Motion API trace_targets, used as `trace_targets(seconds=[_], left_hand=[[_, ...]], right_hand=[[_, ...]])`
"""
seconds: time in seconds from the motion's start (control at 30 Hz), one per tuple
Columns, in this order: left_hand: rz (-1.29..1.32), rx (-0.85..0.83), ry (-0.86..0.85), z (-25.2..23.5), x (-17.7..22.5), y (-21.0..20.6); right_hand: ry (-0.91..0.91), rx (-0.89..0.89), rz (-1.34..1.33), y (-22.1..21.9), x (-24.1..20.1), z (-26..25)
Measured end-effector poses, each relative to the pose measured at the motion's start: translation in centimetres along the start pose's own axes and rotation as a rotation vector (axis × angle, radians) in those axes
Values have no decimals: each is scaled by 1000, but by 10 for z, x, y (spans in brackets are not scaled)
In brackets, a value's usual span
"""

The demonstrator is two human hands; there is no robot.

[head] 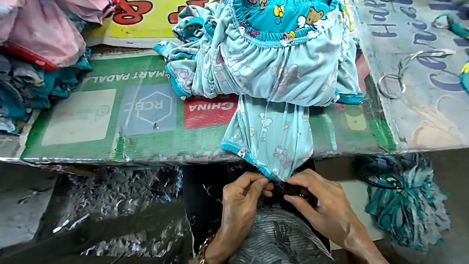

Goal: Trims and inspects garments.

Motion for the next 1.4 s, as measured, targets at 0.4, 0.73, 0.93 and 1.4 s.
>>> trace_targets(seconds=[0.4,0.73,0.93,1.4], left_hand=[[-244,-106,-129,12,8,1],[369,89,133,-11,-9,-18],[474,-21,87,-11,2,-33],[747,-79,189,-9,-3,-47]], right_hand=[[94,104,157,-4,-14,-19],[-65,258,-254,9,3,-11],[88,260,-155,11,-13,-25],[33,183,268,26,-36,4]])
Point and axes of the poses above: each hand's wrist, its own z-axis away from the middle knuckle, its own y-axis out of the back of the hand, x = y × z, the point moved 8 cm from there along -z, towards the middle knuckle, and after that the axes turned 4 degrees about -z, right-handed, at the moved point
